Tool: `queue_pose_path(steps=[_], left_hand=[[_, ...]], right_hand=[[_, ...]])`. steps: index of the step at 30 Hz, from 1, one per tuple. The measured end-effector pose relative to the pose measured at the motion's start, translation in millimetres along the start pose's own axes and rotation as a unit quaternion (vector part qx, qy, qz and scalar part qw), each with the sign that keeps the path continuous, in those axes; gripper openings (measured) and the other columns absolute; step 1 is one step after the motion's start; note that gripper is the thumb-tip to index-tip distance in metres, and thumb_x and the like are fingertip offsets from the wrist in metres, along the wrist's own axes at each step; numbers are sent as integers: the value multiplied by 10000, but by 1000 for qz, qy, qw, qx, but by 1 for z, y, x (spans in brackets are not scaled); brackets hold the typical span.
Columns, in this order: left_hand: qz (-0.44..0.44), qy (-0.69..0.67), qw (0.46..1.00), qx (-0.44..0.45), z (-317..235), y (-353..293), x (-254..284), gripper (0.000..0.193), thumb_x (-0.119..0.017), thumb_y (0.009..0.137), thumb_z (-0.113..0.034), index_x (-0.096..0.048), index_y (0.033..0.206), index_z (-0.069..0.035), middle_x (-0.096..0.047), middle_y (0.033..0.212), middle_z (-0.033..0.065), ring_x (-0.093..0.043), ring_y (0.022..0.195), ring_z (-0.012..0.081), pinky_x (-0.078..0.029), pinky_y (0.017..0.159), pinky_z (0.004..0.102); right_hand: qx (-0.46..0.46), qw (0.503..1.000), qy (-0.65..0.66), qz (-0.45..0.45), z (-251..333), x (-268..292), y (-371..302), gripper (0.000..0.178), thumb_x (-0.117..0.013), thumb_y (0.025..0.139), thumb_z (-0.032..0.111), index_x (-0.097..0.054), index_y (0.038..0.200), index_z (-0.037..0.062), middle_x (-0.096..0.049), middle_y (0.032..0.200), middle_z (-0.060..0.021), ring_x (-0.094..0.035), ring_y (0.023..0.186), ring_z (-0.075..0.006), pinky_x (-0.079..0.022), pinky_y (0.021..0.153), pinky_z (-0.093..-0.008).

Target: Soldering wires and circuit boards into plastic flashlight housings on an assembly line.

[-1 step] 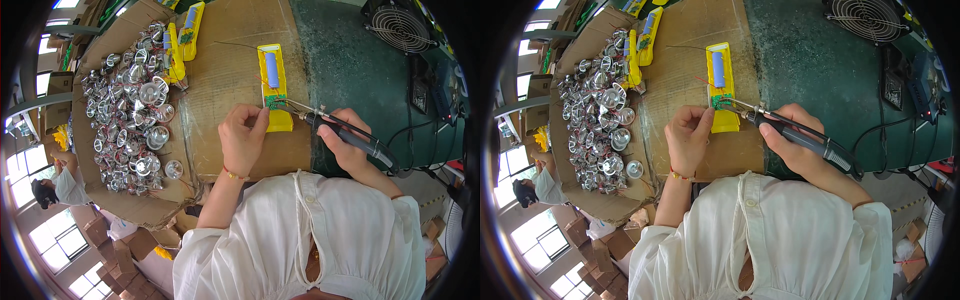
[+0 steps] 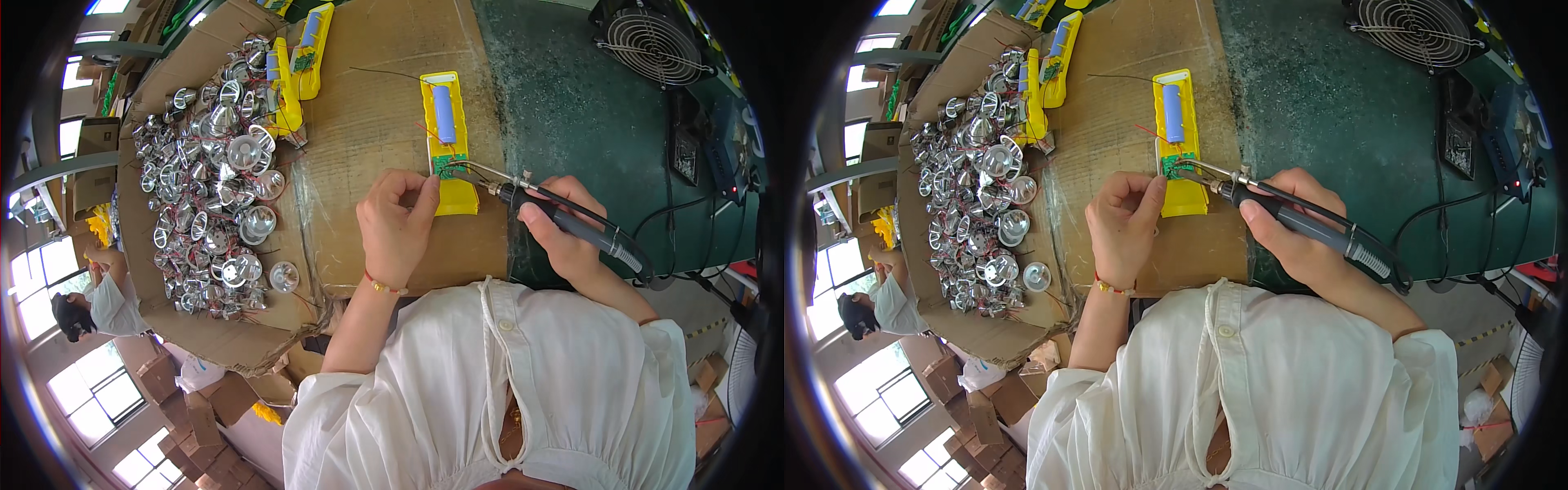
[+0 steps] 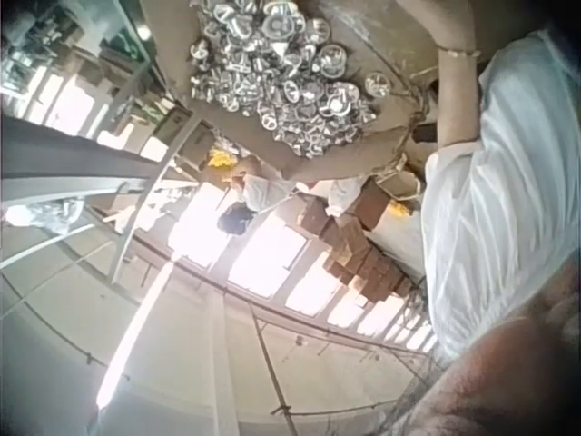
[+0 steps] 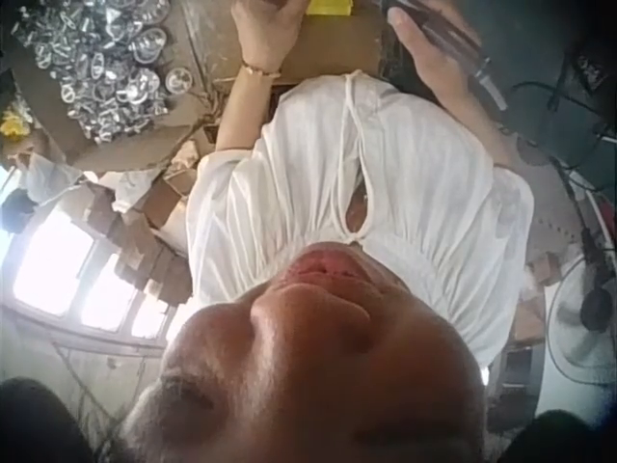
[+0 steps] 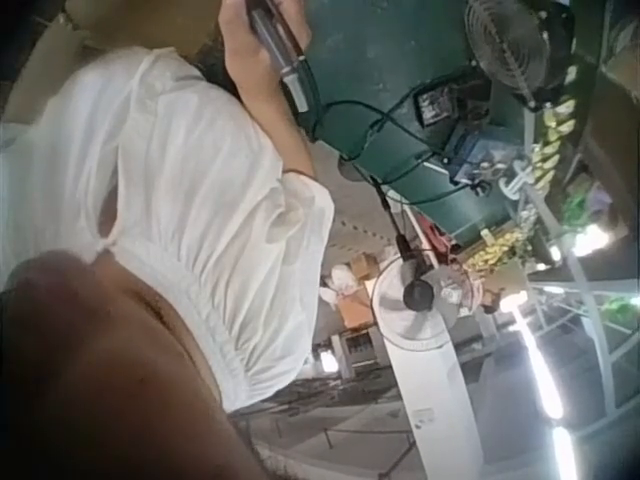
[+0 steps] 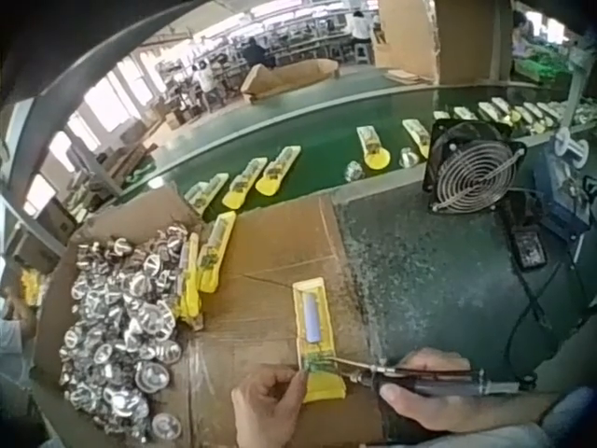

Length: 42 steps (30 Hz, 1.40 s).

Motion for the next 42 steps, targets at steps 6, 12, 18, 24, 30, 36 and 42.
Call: queue_pose_path(steps=[6, 12, 18, 24, 30, 36, 42], left_hand=[[-5, 2, 1000, -1, -1, 1, 0, 139, -662, 771, -85, -593, 723, 25, -590, 685, 101, -579, 548, 150, -450, 523, 255], [1, -2, 1000, 4, -2, 2, 0, 136, -660, 770, -89, -597, 722, 22, -597, 690, 97, -599, 566, 145, -453, 527, 255], [-4, 3, 1000, 3, 1, 0, 0, 146, -665, 765, -100, -597, 719, 20, -602, 688, 92, -602, 563, 144, -458, 530, 252], [-36, -31, 998, -45, -3, -2, 4, 90, -666, 760, -54, -619, 769, 23, -594, 754, 93, -579, 610, 135, -468, 573, 245], [76, -43, 996, -28, -8, -6, 1, 75, -668, 753, -34, -626, 773, 25, -573, 847, 86, -562, 640, 127, -464, 579, 236], [84, -32, 995, -30, -1, -4, 0, 92, -651, 795, -42, -616, 778, 42, -542, 913, 32, -531, 654, 63, -438, 532, 188], [88, -26, 996, -22, -1, -6, -2, 101, -644, 802, -50, -613, 775, 42, -544, 890, 31, -530, 648, 62, -435, 518, 187]], right_hand=[[-39, 997, 53, -34, -5, 12, -8, 171, -627, 803, 79, -529, 896, -26, -592, 771, -93, -572, 663, -120, -458, 584, -231], [-13, 998, 33, -51, -8, 15, -10, 181, -647, 796, 109, -550, 880, -20, -582, 737, -62, -535, 637, -91, -434, 561, -218], [2, 996, 51, -70, -8, 15, -13, 178, -674, 781, 123, -579, 858, -6, -580, 694, -18, -487, 604, -49, -401, 540, -195], [9, 997, 45, -67, -11, 16, -14, 169, -675, 774, 114, -586, 853, -6, -589, 709, -35, -502, 602, -63, -413, 548, -200], [66, 997, -2, -28, 0, 12, -8, 157, -674, 763, 89, -592, 854, -10, -603, 711, -63, -560, 606, -94, -440, 530, -226], [83, 996, -32, -25, 3, 6, -4, 145, -670, 770, 89, -583, 838, -5, -600, 697, -54, -553, 592, -84, -432, 519, -218], [30, 999, 4, -22, -5, 8, -12, 148, -662, 781, 89, -573, 851, -7, -598, 681, -45, -543, 593, -68, -425, 523, -206]])
Point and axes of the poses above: each hand's wrist, its own y-axis towards the middle knuckle, its own x-axis out of the back of the hand, z = x × y, the point moved 4 cm from there along y, towards the middle knuckle
